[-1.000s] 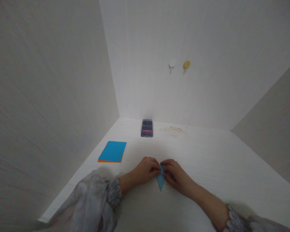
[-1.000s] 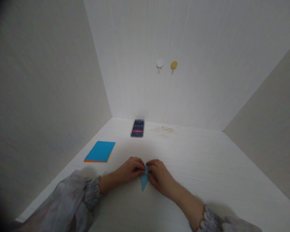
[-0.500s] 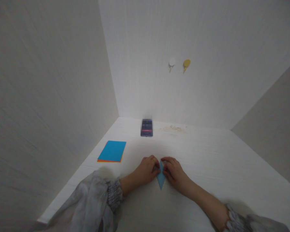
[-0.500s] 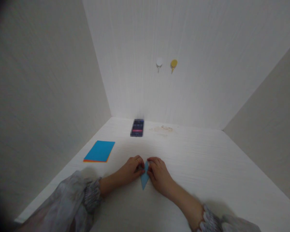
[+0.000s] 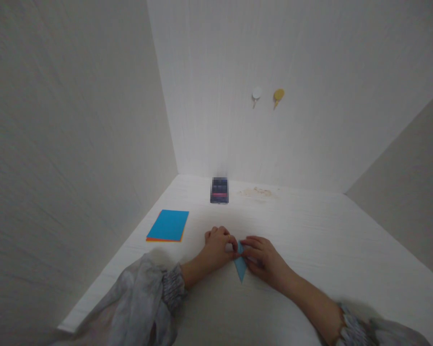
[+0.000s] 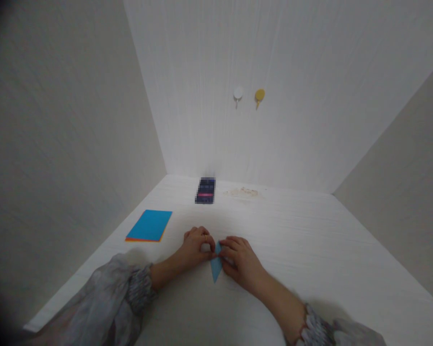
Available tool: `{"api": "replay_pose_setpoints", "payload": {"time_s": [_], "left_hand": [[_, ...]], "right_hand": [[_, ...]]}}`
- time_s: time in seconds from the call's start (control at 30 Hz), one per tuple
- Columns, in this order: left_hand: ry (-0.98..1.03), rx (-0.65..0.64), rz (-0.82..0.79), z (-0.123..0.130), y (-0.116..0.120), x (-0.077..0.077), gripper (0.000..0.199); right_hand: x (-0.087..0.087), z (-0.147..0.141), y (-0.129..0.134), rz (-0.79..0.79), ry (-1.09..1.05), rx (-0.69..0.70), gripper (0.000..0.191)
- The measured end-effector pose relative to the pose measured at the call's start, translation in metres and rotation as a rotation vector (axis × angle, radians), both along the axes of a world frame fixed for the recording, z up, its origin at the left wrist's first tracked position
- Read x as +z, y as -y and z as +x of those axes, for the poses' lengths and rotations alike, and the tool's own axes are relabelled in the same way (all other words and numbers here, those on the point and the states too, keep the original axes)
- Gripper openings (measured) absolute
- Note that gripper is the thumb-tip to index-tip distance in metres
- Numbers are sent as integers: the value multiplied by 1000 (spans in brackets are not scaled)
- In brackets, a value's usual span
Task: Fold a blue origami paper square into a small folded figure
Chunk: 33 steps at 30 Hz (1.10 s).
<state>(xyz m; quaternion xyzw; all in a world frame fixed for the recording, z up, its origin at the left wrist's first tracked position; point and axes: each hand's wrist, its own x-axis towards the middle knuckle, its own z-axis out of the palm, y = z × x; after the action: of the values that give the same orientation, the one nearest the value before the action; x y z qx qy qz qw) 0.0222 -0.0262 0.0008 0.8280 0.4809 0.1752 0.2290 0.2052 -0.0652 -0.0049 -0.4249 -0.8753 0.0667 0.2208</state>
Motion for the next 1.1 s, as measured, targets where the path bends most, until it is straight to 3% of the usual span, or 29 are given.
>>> {"api": "replay_pose_setpoints", "payload": {"time_s": [0.2,0.4,0.6,0.9,1.1], "left_hand": [[-76,50,-41,1,0,4,18],[-100,92,-91,1,-1,6,19],[-133,69,-113,1,-3,6,22],[-87,58,-81,3,-2,6,18],[-91,36,-70,2,-1,7,19]], "right_hand": [[14,6,7,-23,181,31,25],[13,15,6,-37,244,63,28],[16,27,-3,-29,324,207,31],[32,11,5,19,262,203,32],[30,7,4,-57,144,131,24]]}}
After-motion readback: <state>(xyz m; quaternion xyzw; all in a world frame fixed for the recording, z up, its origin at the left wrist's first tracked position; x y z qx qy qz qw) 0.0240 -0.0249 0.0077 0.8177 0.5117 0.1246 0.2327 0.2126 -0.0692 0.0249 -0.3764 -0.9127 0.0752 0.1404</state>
